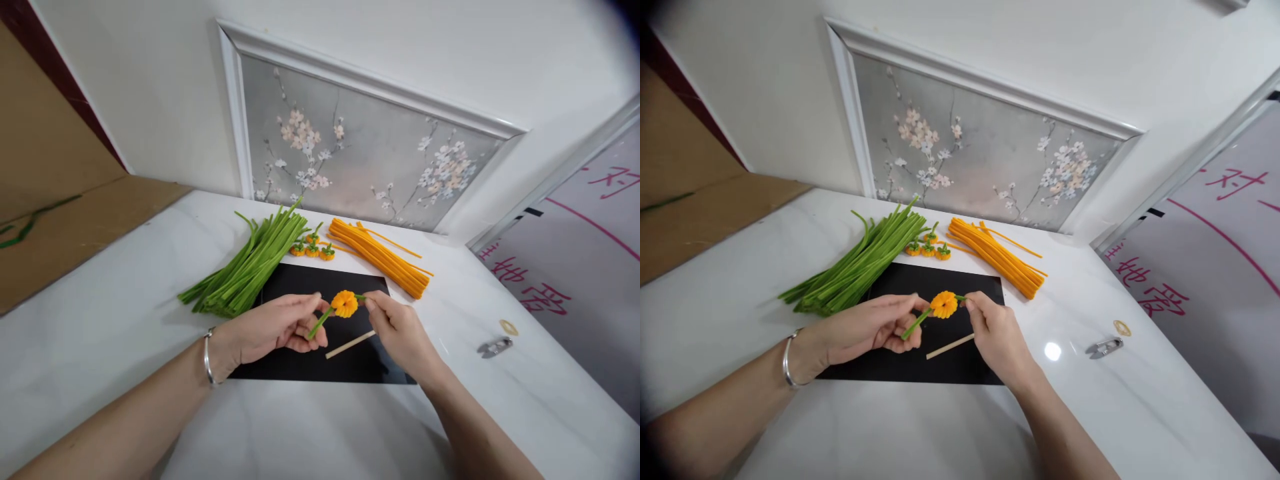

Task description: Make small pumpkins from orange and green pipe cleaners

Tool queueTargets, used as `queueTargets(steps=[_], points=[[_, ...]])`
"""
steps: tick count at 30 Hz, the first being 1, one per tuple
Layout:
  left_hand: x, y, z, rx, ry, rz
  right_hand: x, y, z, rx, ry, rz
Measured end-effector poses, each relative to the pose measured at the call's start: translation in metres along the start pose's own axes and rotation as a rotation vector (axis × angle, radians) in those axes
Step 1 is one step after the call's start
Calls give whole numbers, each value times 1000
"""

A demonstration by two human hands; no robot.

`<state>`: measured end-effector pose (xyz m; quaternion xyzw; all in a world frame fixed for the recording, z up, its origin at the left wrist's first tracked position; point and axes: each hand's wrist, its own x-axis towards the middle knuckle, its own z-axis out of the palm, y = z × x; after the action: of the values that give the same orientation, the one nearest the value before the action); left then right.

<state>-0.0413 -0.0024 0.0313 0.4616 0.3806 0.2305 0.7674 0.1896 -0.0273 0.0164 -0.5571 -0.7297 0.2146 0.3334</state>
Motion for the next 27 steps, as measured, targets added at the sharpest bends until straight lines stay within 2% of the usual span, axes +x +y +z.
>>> queueTargets(steps=[6, 11, 16, 20, 27], points=[[3, -4, 2, -22, 21, -23, -1, 2, 4, -84, 27, -29], [5, -13, 11, 11, 82, 53, 0, -2, 7, -32, -36, -72], [5, -14, 15, 6, 105, 55, -2, -7, 9, 21, -155, -122], [4, -14, 17, 39, 77, 43, -2, -5, 11, -24, -87, -194], [5, -12, 20, 57, 83, 85, -1, -8, 16, -33, 3, -178]])
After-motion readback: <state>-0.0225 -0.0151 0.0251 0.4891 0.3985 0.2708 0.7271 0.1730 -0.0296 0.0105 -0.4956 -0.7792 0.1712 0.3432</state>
